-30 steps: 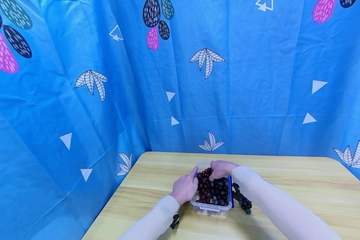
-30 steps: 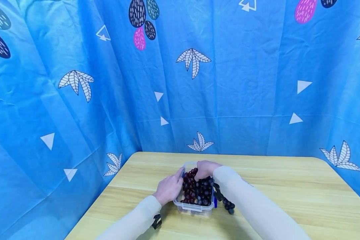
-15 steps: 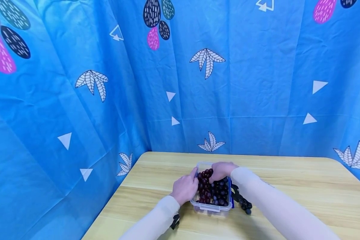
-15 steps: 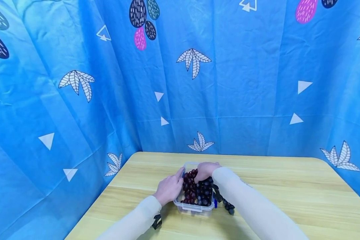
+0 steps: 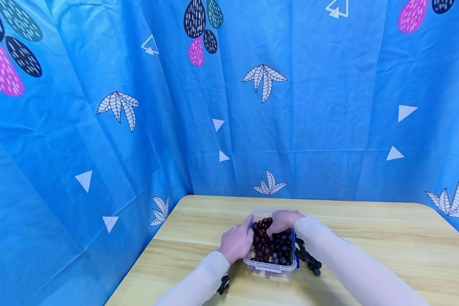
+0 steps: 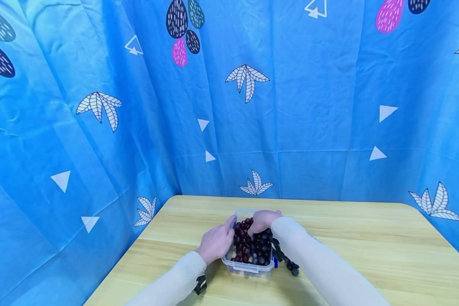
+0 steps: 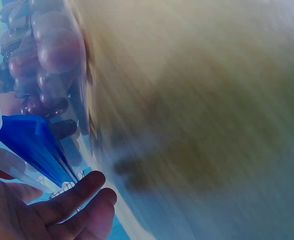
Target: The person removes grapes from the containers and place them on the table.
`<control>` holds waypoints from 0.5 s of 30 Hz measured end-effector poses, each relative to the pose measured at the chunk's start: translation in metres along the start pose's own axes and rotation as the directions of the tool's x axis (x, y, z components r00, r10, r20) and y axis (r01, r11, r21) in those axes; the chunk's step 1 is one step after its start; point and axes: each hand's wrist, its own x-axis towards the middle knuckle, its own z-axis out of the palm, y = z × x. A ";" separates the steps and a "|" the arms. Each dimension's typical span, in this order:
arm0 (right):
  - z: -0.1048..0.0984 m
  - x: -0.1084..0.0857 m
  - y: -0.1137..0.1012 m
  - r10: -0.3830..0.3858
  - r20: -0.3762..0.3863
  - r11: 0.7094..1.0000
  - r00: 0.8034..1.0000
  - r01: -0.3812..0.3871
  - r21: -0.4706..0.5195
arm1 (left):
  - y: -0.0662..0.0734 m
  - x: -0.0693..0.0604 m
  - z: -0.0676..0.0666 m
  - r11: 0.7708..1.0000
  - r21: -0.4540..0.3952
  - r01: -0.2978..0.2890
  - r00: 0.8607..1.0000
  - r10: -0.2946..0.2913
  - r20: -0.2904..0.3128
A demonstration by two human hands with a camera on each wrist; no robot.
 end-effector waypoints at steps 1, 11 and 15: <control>0.000 0.000 0.000 -0.005 0.003 1.000 1.000 0.005 0.003 | 0.000 0.000 0.000 1.000 0.002 0.001 1.000 -0.001 0.000; 0.006 0.002 0.004 -0.084 0.024 0.988 0.996 0.080 0.135 | 0.001 0.000 -0.002 1.000 -0.006 0.006 1.000 -0.006 0.021; 0.004 0.002 0.004 -0.083 0.005 0.986 0.997 0.081 0.144 | 0.001 0.000 -0.001 1.000 0.006 -0.003 1.000 0.002 0.006</control>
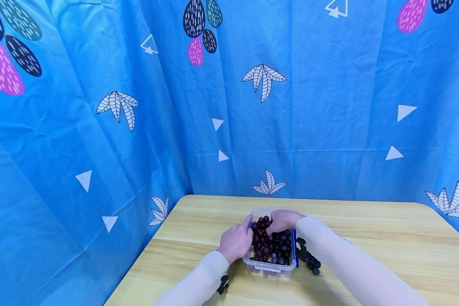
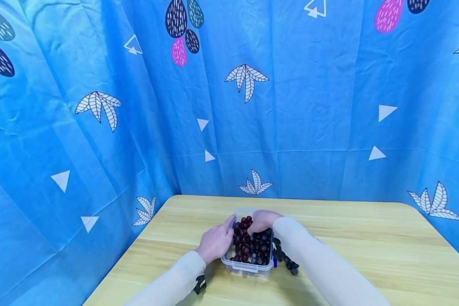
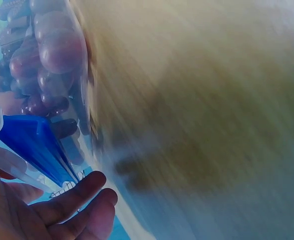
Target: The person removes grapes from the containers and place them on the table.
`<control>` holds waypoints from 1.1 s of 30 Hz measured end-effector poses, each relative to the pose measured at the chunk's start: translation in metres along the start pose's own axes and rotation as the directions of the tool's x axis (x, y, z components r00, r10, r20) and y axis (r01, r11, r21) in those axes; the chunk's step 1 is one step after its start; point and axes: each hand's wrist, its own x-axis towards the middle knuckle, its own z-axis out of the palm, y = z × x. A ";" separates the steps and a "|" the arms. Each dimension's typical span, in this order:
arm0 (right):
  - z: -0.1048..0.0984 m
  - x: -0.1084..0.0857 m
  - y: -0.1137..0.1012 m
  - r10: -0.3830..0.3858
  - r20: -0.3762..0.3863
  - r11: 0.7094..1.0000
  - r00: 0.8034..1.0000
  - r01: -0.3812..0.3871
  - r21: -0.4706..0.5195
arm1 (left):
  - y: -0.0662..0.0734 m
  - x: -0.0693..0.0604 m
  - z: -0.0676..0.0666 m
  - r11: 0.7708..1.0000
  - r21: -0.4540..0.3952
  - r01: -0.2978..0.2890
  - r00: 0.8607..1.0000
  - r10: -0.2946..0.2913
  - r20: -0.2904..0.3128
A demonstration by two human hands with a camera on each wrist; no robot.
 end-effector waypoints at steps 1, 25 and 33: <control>-0.001 0.000 0.000 -0.001 -0.007 1.000 1.000 0.001 0.000 | 0.000 0.000 0.000 1.000 0.000 -0.001 1.000 0.001 -0.001; -0.002 -0.016 -0.012 -0.121 -0.228 0.983 0.966 0.084 -0.165 | -0.002 -0.001 0.000 1.000 0.013 0.000 1.000 0.000 0.004; -0.004 -0.027 -0.015 -0.144 -0.255 0.987 0.956 0.119 -0.108 | -0.001 -0.001 -0.002 1.000 0.001 0.007 1.000 -0.007 0.016</control>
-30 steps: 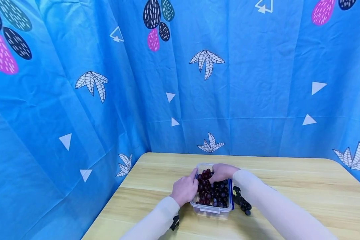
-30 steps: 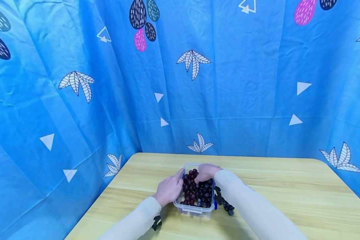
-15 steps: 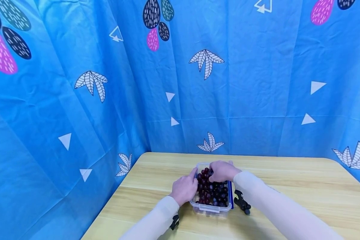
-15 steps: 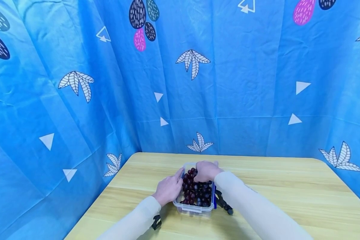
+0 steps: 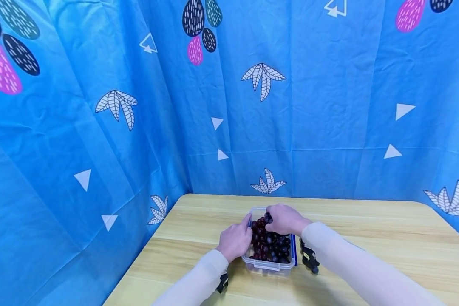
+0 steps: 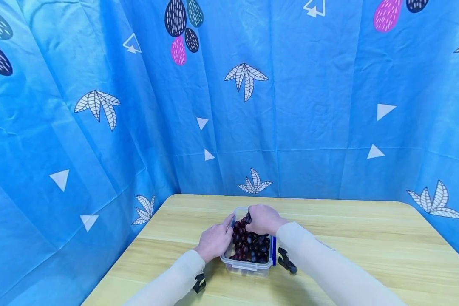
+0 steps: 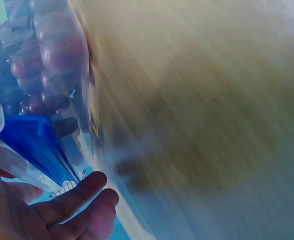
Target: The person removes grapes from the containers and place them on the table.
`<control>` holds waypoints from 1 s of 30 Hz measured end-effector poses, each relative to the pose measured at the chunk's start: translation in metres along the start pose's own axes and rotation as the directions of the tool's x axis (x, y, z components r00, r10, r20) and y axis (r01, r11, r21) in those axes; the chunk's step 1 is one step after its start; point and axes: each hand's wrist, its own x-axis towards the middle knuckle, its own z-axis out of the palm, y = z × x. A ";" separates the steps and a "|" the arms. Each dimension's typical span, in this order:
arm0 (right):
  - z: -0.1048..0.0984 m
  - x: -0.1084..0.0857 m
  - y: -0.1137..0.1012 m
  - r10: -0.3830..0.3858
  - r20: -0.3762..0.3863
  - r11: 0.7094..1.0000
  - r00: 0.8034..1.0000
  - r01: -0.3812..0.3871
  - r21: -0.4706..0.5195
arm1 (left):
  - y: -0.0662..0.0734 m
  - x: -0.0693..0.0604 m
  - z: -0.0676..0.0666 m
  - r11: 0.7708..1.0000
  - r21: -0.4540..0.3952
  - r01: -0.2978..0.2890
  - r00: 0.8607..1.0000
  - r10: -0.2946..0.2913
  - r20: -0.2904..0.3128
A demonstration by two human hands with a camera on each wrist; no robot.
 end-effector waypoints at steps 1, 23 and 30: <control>-0.001 -0.001 0.000 0.000 -0.001 1.000 1.000 0.000 0.007 | 0.000 0.000 0.000 1.000 0.000 0.002 1.000 -0.002 0.002; -0.026 -0.022 -0.007 -0.111 -0.078 0.991 0.991 0.116 0.070 | 0.000 0.000 -0.001 1.000 0.005 -0.011 1.000 0.011 0.010; -0.037 -0.027 -0.009 -0.137 -0.116 0.987 0.984 0.146 0.070 | -0.001 -0.001 -0.001 1.000 0.009 -0.011 1.000 0.011 0.001</control>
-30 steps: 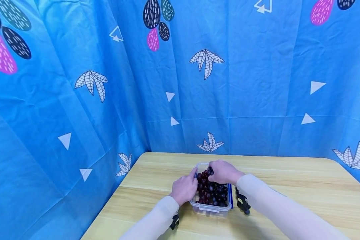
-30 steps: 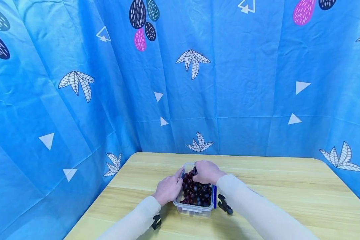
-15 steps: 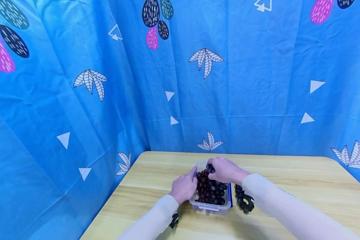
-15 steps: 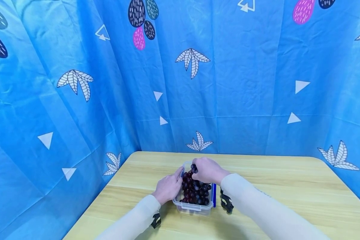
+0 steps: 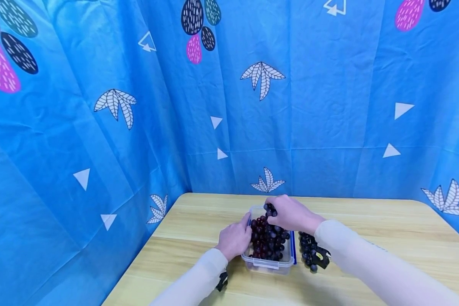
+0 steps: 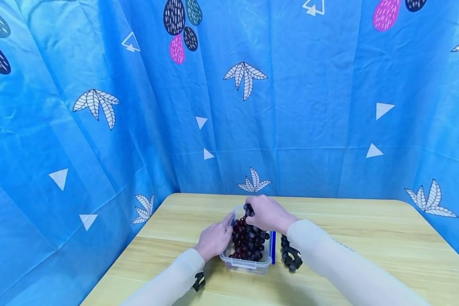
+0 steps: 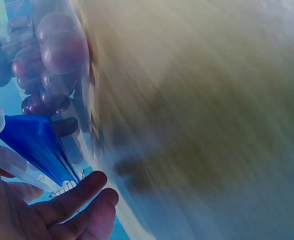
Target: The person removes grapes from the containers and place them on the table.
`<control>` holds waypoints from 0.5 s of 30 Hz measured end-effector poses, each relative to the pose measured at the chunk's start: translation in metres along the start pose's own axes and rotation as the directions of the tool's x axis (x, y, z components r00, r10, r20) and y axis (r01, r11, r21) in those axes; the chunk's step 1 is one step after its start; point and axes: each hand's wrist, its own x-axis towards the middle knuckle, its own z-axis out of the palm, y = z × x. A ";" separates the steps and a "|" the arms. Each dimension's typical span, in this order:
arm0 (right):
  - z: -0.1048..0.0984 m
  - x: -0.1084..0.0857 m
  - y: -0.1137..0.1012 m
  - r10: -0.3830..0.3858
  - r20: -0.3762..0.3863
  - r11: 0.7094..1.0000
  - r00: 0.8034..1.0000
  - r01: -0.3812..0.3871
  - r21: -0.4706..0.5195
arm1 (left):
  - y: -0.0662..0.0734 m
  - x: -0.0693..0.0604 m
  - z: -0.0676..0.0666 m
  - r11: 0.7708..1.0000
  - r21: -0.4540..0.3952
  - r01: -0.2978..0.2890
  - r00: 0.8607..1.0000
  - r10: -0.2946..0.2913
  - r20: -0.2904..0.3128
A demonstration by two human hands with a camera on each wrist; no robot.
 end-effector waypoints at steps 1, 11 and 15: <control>-0.002 -0.001 0.000 -0.004 -0.003 1.000 1.000 0.004 -0.005 | 0.000 0.000 0.000 1.000 -0.001 -0.002 1.000 0.002 0.001; -0.020 -0.008 0.002 -0.044 -0.054 0.997 0.998 0.040 -0.060 | 0.002 0.002 -0.002 1.000 -0.012 0.007 1.000 -0.007 0.018; -0.026 -0.010 0.004 -0.057 -0.072 0.997 0.996 0.053 -0.055 | 0.002 0.002 -0.001 1.000 -0.012 0.006 1.000 -0.006 0.016</control>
